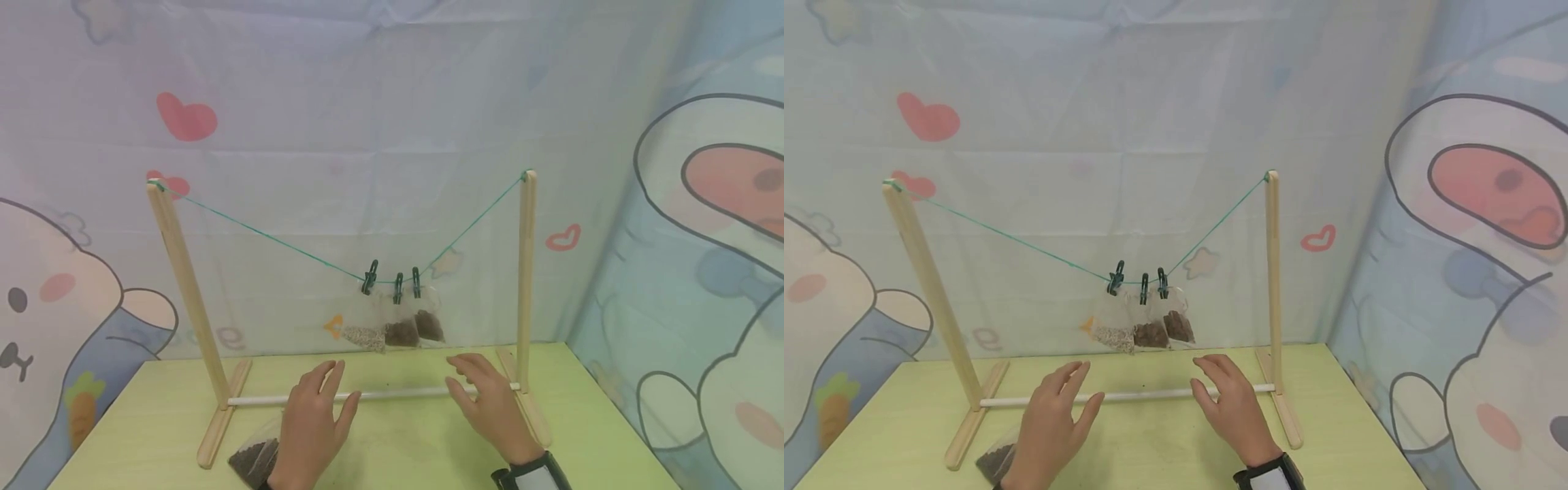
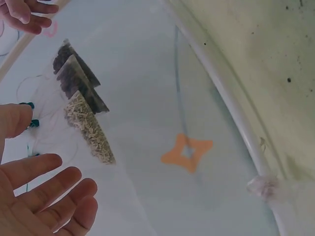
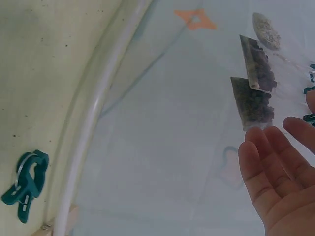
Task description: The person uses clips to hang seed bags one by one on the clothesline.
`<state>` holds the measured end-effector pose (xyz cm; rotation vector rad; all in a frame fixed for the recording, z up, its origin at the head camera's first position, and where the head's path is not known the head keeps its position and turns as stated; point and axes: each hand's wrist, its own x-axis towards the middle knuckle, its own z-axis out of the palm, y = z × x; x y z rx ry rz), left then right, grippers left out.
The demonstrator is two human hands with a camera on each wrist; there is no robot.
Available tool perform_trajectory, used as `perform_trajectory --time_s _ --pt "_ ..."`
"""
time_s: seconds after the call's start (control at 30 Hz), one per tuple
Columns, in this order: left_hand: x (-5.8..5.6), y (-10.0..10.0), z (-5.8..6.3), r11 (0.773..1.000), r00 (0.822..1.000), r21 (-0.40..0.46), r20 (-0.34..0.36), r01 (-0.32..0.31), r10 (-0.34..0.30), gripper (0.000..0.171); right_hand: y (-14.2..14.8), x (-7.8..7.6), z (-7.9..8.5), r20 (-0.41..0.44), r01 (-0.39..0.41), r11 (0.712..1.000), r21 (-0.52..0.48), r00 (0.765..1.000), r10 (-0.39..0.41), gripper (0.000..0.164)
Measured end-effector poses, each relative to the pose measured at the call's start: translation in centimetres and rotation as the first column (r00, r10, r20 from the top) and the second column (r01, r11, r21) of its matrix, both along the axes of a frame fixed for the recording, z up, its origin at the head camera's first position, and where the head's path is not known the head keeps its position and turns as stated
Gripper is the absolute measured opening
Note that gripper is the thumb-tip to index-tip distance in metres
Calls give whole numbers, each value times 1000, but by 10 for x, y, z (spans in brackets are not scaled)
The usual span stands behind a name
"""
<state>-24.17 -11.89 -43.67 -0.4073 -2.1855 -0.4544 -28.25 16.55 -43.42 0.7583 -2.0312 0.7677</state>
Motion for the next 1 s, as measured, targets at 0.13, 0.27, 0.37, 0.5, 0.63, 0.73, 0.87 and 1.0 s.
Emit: perform_trajectory --time_s 0.13,0.27,0.37,0.5,0.63,0.73,0.87,1.0 --pt "-1 2 -12 1000 999 2 47 -2 2 50 4 3 -13 65 16 999 -44 998 -14 30" --pt "-2 5 -23 1000 998 3 56 0 0 46 10 4 -25 142 50 996 -73 989 -40 30" --pt "-2 9 -28 1000 998 -2 55 18 -17 43 16 3 -33 184 85 993 -80 980 -69 29" --pt "0 16 -34 998 996 -35 74 55 -52 42 26 2 -40 201 121 990 -74 974 -104 27" --pt "3 23 -40 989 992 -105 88 102 -93 44 36 0 -43 231 182 983 -32 958 -170 27" --pt "5 30 -43 974 986 -166 96 154 -140 44 46 -1 -44 319 226 974 10 923 -218 28" --pt "8 39 -46 948 968 -206 126 241 -219 46 61 -2 -46 471 249 965 81 843 -258 31" --pt "10 47 -47 922 947 -235 163 309 -276 46 73 -4 -46 551 255 953 165 778 -303 36"
